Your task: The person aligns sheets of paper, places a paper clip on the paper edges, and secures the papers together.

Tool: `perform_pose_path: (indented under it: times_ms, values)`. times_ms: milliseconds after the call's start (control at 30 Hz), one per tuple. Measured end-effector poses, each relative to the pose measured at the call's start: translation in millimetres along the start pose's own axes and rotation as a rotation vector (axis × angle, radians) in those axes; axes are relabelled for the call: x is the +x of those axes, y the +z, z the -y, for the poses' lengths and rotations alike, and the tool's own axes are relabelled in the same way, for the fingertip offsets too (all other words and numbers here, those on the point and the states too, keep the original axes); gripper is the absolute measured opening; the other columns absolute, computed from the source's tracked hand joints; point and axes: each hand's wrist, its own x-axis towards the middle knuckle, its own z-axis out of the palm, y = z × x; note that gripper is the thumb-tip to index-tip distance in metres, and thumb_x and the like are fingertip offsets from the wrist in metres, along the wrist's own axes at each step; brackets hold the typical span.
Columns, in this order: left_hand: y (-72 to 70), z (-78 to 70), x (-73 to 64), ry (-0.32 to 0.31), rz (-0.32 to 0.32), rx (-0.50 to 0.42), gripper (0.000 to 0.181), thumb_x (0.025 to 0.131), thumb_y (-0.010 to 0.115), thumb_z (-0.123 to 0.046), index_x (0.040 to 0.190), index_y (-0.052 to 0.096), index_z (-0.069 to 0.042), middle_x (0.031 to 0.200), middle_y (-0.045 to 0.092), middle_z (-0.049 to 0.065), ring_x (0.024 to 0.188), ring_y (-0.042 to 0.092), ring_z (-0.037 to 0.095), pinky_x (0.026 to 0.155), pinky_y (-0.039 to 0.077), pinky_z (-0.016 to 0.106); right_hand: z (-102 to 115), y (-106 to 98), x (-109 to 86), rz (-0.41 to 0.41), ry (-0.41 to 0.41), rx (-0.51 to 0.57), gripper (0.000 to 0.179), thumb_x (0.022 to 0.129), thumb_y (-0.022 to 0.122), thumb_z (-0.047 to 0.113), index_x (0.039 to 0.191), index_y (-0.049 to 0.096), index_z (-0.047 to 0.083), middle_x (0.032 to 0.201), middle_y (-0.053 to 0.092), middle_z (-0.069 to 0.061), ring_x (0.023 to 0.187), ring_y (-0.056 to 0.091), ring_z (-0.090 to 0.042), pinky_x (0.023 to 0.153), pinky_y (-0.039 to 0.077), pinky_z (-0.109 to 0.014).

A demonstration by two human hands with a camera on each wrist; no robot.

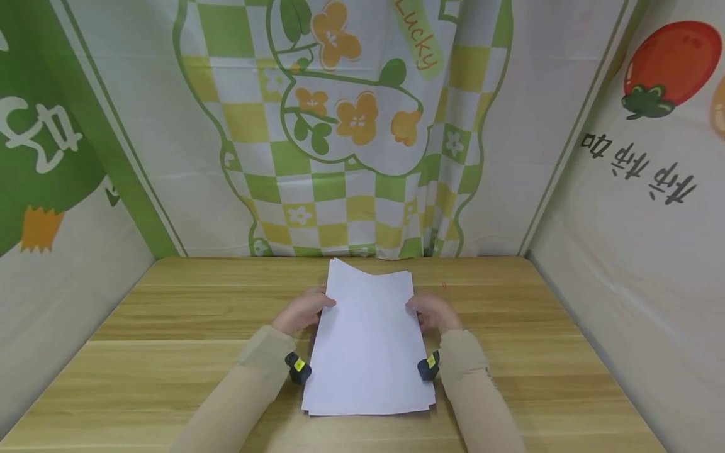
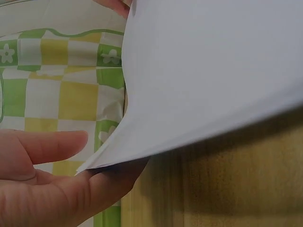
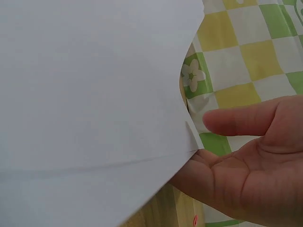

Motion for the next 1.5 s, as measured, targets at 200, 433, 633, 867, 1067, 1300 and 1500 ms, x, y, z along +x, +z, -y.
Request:
perform_pose_path:
  times_ms: [200,433,633,867,1067,1300,1500]
  values:
    - [-1.1,-2.6,1.9,0.034,0.007,0.034,0.057,0.081,0.040,0.011,0.138,0.038,0.007,0.126,0.051,0.024,0.100,0.053,0.027,0.082,0.047,0.038,-1,0,2.8,-0.010,-0.038,-0.046,0.017,0.091,0.042,-0.001,0.107,0.038,-0.005,0.092,0.046,-0.010,0.076,0.052,-0.017,0.066,0.052,-0.027]
    - [-1.2,-6.9,-3.1,0.014,-0.019,0.076,0.056,0.079,0.036,0.013,0.134,0.041,0.007,0.116,0.054,0.019,0.089,0.050,0.021,0.070,0.044,0.028,2,0,1.2,-0.026,-0.062,-0.090,0.012,0.089,0.042,-0.005,0.083,0.038,0.005,0.069,0.040,0.000,0.057,0.041,-0.009,0.054,0.040,-0.019]
    - [-4.7,-8.5,-5.3,0.021,-0.012,0.080,0.050,0.083,0.037,0.013,0.133,0.040,0.010,0.117,0.054,0.021,0.089,0.051,0.023,0.067,0.044,0.027,2,0,-3.7,-0.015,-0.081,-0.047,0.012,0.089,0.041,-0.007,0.100,0.037,-0.004,0.079,0.042,-0.004,0.062,0.045,-0.011,0.059,0.044,-0.022]
    - [-7.3,-11.6,-7.3,0.019,-0.033,0.086,0.048,0.084,0.038,0.012,0.131,0.041,0.011,0.109,0.052,0.016,0.067,0.043,0.016,0.053,0.033,0.022,6,1,-8.4,-0.016,-0.099,-0.005,0.044,0.089,0.040,-0.008,0.130,0.026,-0.016,0.090,0.044,-0.008,0.072,0.049,-0.013,0.064,0.048,-0.025]
    - [-8.0,-18.5,-12.4,0.036,-0.039,0.075,0.047,0.080,0.034,0.015,0.125,0.046,0.012,0.095,0.052,0.010,0.063,0.043,0.014,0.053,0.035,0.022,11,3,-14.4,-0.026,-0.117,0.020,0.040,0.089,0.039,-0.008,0.128,0.032,-0.014,0.100,0.048,-0.013,0.083,0.052,-0.018,0.069,0.049,-0.028]
    - [-11.0,-23.6,-17.7,0.078,-0.027,0.048,0.049,0.081,0.033,0.015,0.128,0.048,0.009,0.100,0.058,0.012,0.073,0.050,0.016,0.060,0.044,0.024,18,3,-20.6,-0.055,-0.133,-0.014,0.050,0.092,0.038,-0.006,0.140,0.024,-0.012,0.116,0.045,-0.020,0.091,0.052,-0.022,0.070,0.050,-0.029]
    - [-12.7,-28.4,-21.2,0.131,-0.017,0.006,0.053,0.080,0.031,0.017,0.130,0.046,0.008,0.094,0.057,0.011,0.071,0.052,0.016,0.059,0.047,0.025,23,3,-26.8,-0.090,-0.166,-0.057,0.049,0.093,0.037,-0.004,0.140,0.025,-0.013,0.126,0.044,-0.026,0.098,0.052,-0.025,0.074,0.052,-0.032]
